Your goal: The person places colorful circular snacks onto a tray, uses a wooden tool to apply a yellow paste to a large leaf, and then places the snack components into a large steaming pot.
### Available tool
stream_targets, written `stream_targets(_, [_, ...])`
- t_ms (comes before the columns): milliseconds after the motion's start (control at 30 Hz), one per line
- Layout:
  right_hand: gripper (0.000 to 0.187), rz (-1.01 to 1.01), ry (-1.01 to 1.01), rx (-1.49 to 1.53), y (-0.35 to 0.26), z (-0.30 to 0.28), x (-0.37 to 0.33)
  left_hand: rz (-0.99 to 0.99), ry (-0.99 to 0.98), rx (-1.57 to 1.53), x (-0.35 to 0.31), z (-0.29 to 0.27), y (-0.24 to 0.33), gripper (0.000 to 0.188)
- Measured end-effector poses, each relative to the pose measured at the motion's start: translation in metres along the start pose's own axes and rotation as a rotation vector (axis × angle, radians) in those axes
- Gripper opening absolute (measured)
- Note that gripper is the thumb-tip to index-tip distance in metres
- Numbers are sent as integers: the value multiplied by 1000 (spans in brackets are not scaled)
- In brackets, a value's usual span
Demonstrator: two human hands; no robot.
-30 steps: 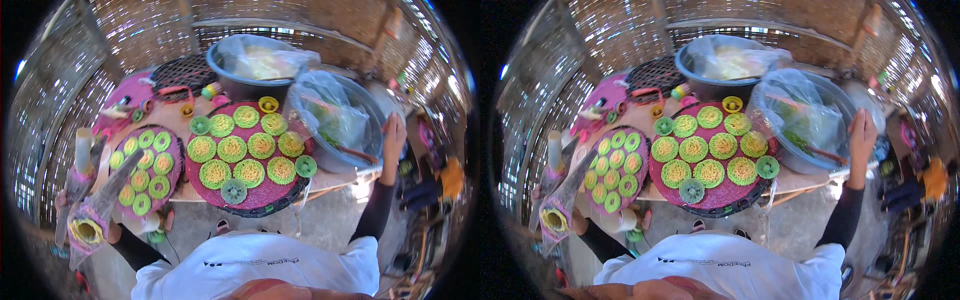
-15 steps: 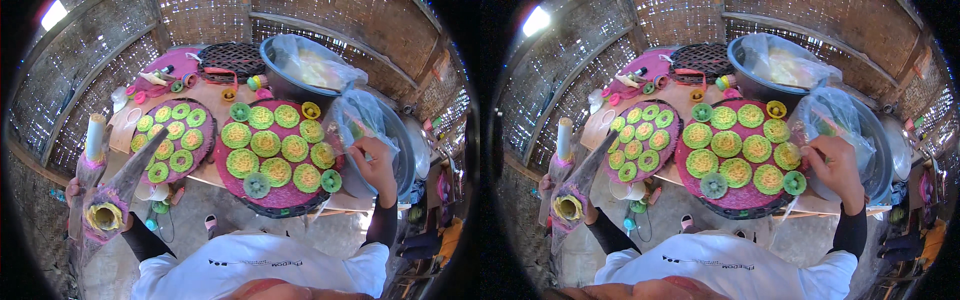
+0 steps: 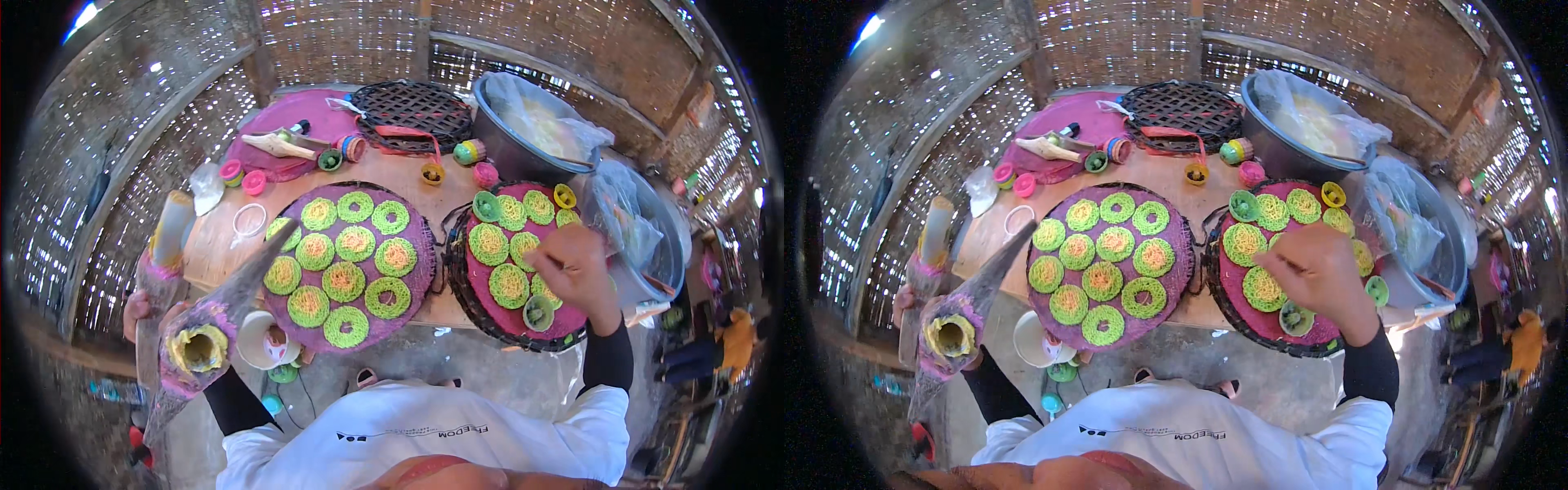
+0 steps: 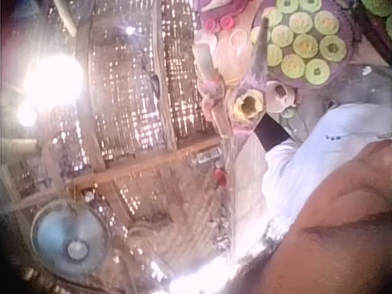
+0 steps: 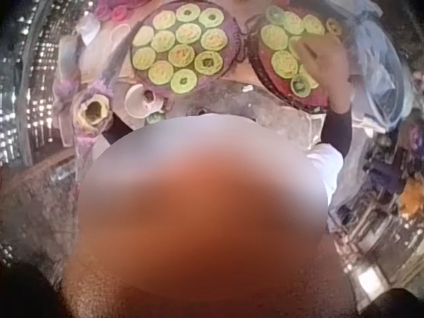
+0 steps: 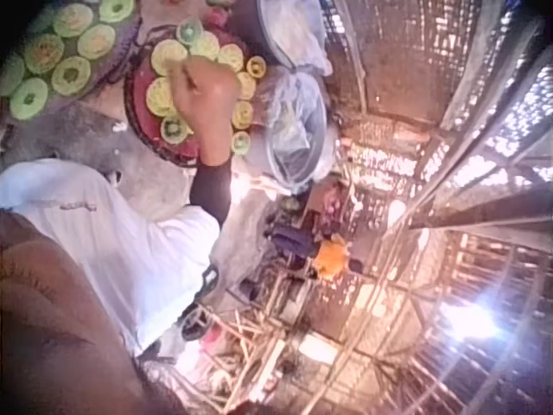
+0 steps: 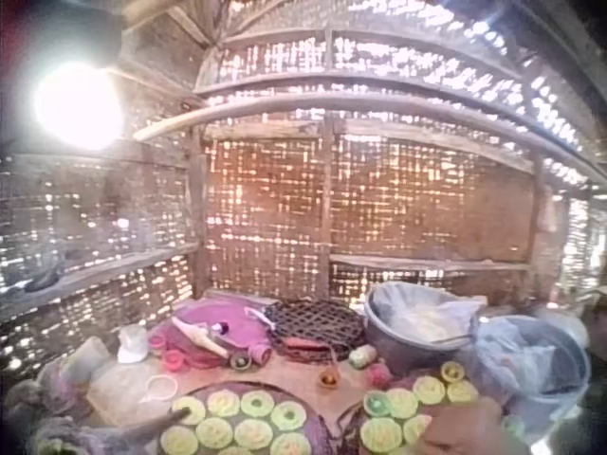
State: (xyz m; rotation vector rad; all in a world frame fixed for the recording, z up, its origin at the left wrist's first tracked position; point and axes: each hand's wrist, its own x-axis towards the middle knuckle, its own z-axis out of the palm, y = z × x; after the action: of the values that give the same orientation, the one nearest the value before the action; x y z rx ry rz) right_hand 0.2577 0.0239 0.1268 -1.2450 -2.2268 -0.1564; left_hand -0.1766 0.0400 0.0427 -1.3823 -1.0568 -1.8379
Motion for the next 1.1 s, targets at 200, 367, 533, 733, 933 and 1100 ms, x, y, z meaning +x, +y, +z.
stream_targets(200, [18,31,-304,74,-30,29,13,-38,-14,26,-10,-2,-47,41])
stream_targets(367, [16,138,-334,99,-33,43,15,-67,-33,24,-23,9,-57,41])
stream_targets(533, [16,309,-383,210,-31,56,9,-79,-54,-16,-36,36,-66,41])
stream_targets(733, [20,304,-357,180,-22,52,-4,-97,-65,-81,-42,70,-62,41])
stream_targets(933, [21,372,-262,187,-21,41,-34,-83,-88,-156,-44,92,-43,40])
stream_targets(1100, [22,440,-190,139,-24,29,-67,-70,-100,-204,-42,103,-23,40])
